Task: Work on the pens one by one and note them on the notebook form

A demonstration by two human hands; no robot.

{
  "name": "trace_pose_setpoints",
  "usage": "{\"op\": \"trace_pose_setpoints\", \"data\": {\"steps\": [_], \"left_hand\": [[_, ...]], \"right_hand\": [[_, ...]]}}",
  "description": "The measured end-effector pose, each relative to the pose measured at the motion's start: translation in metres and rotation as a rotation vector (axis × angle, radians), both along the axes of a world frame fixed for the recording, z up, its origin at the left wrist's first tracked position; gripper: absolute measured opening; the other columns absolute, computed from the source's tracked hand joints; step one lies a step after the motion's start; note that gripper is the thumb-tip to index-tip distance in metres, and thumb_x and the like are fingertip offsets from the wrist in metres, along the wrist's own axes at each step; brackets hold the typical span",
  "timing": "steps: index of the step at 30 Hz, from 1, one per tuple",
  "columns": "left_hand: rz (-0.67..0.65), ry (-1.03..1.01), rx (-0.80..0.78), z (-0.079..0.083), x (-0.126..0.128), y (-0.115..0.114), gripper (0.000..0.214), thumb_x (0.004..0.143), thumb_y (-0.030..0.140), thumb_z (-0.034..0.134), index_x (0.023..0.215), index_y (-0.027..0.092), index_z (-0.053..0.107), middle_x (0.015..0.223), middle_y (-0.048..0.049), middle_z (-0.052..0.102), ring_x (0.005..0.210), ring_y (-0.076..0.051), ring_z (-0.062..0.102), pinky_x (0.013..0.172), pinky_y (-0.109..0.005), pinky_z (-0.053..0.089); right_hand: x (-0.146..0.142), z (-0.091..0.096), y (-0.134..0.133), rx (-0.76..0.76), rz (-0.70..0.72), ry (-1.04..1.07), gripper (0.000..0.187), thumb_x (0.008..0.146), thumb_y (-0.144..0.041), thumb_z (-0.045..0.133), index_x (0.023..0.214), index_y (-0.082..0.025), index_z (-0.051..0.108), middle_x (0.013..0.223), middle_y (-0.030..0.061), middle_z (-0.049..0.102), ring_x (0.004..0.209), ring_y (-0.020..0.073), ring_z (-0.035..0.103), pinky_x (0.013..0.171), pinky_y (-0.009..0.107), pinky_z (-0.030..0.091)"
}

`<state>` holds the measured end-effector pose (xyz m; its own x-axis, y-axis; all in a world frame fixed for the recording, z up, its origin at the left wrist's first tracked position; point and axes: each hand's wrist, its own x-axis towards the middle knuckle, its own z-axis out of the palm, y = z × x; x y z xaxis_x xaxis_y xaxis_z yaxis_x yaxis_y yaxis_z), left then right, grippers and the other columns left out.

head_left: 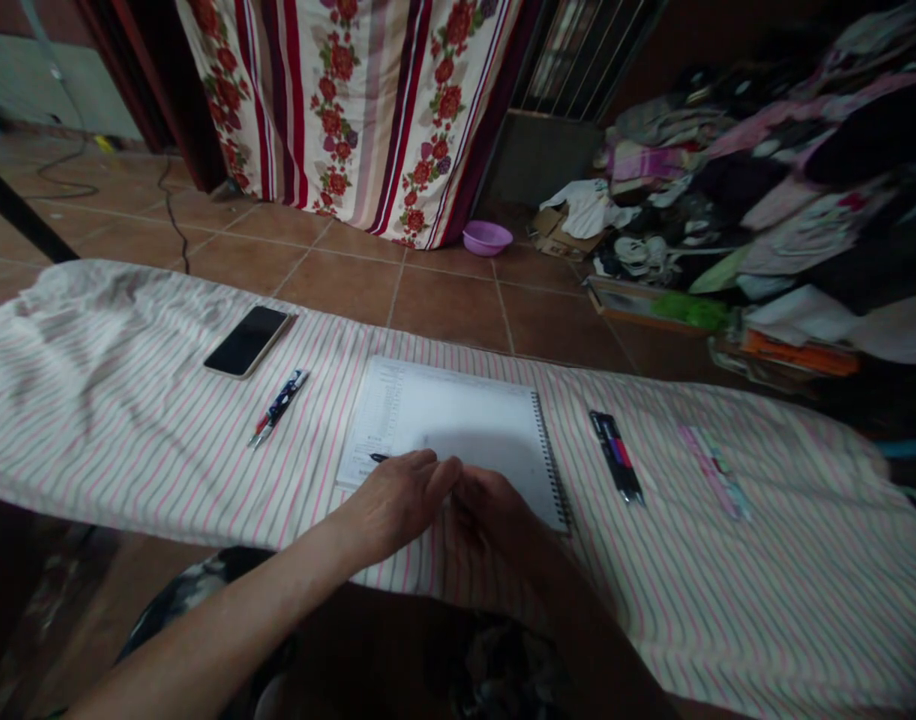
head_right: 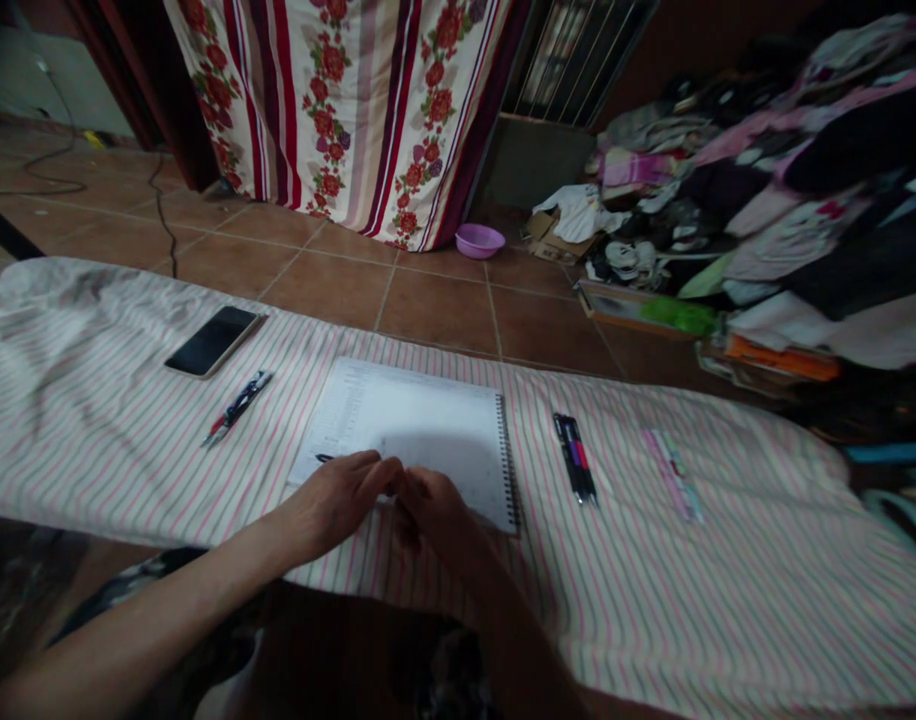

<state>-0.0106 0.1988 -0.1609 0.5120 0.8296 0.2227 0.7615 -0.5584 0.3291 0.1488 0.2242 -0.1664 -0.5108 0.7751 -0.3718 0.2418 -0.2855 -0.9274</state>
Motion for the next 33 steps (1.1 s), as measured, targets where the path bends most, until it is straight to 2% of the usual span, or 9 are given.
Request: {"op": "trace_pose_setpoints", "data": {"steps": [6, 10, 14, 16, 18, 20, 22, 27, 33], "left_hand": [[0.001, 0.005, 0.000, -0.006, -0.003, 0.005, 0.024, 0.092, 0.017, 0.032, 0.114, 0.015, 0.040, 0.084, -0.0038, 0.059, 0.076, -0.016, 0.056, 0.066, -0.026, 0.046], [-0.031, -0.012, 0.138, -0.010, -0.005, 0.009, 0.036, 0.091, 0.015, 0.033, 0.126, 0.011, 0.033, 0.096, -0.0091, 0.061, 0.088, -0.019, 0.057, 0.071, -0.030, 0.048], [0.133, -0.226, 0.314, -0.008, 0.005, 0.006, 0.028, 0.089, 0.015, 0.038, 0.114, 0.016, 0.049, 0.110, -0.0117, 0.058, 0.107, -0.023, 0.051, 0.085, -0.038, 0.044], [0.330, -0.434, 0.190, -0.008, 0.014, 0.002, 0.016, 0.086, 0.026, 0.046, 0.095, 0.017, 0.057, 0.088, -0.0084, 0.062, 0.086, -0.022, 0.056, 0.074, -0.036, 0.046], [0.501, -0.761, -0.104, -0.010, 0.021, 0.001, 0.020, 0.084, 0.036, 0.049, 0.085, 0.017, 0.055, 0.068, -0.0021, 0.057, 0.062, -0.015, 0.053, 0.058, -0.028, 0.043], [0.588, -1.155, -0.454, -0.010, 0.025, 0.003, 0.030, 0.082, 0.048, 0.048, 0.079, 0.018, 0.051, 0.054, 0.0041, 0.047, 0.045, -0.009, 0.042, 0.043, -0.022, 0.033], [0.567, -1.453, -0.716, -0.009, 0.026, 0.007, 0.037, 0.075, 0.054, 0.054, 0.082, 0.018, 0.049, 0.052, 0.0073, 0.042, 0.041, -0.006, 0.033, 0.039, -0.019, 0.023], [0.689, -1.731, -0.741, -0.005, 0.023, 0.015, 0.042, 0.060, 0.050, 0.070, 0.066, 0.017, 0.045, 0.050, 0.0085, 0.037, 0.042, -0.004, 0.029, 0.041, -0.018, 0.022], [0.534, -1.686, -0.697, -0.008, 0.020, 0.013, 0.035, 0.069, 0.046, 0.065, 0.071, 0.016, 0.047, 0.049, 0.0081, 0.038, 0.041, -0.004, 0.029, 0.041, -0.019, 0.019]], "right_hand": [[-0.001, -0.001, 0.005, -0.028, -0.054, 0.070, 0.049, 0.067, -0.065, 0.056, 0.073, -0.018, 0.044, 0.048, -0.0097, 0.035, 0.036, 0.0040, 0.030, 0.035, 0.019, 0.021], [-0.006, -0.008, 0.006, 0.007, -0.156, 0.121, 0.045, 0.068, -0.061, 0.059, 0.070, -0.019, 0.043, 0.047, -0.0097, 0.035, 0.035, 0.0041, 0.030, 0.034, 0.019, 0.021], [-0.013, -0.003, 0.010, 0.009, -0.294, 0.156, 0.037, 0.071, -0.052, 0.060, 0.067, -0.019, 0.042, 0.046, -0.0102, 0.034, 0.036, 0.0040, 0.030, 0.035, 0.019, 0.021], [-0.014, 0.003, 0.013, 0.010, -0.341, 0.162, 0.036, 0.071, -0.048, 0.061, 0.064, -0.019, 0.041, 0.045, -0.0103, 0.032, 0.036, 0.0037, 0.029, 0.035, 0.018, 0.020], [-0.013, 0.008, 0.015, 0.000, -0.360, 0.160, 0.034, 0.070, -0.047, 0.061, 0.065, -0.019, 0.043, 0.045, -0.0103, 0.033, 0.036, 0.0037, 0.029, 0.034, 0.018, 0.019], [-0.013, 0.009, 0.015, -0.013, -0.361, 0.163, 0.034, 0.070, -0.049, 0.061, 0.067, -0.018, 0.045, 0.045, -0.0104, 0.034, 0.035, 0.0037, 0.029, 0.033, 0.018, 0.018], [-0.013, 0.008, 0.014, -0.009, -0.343, 0.156, 0.035, 0.070, -0.050, 0.060, 0.067, -0.018, 0.045, 0.044, -0.0104, 0.034, 0.033, 0.0039, 0.030, 0.032, 0.018, 0.018], [-0.017, 0.005, 0.008, 0.005, -0.313, 0.100, 0.034, 0.072, -0.049, 0.057, 0.064, -0.019, 0.044, 0.042, -0.0095, 0.036, 0.034, 0.0050, 0.033, 0.032, 0.018, 0.022], [-0.017, 0.016, 0.005, -0.138, -0.329, 0.138, 0.043, 0.072, -0.057, 0.053, 0.090, -0.018, 0.050, 0.039, -0.0124, 0.031, 0.029, 0.0052, 0.026, 0.031, 0.017, 0.016]]}}
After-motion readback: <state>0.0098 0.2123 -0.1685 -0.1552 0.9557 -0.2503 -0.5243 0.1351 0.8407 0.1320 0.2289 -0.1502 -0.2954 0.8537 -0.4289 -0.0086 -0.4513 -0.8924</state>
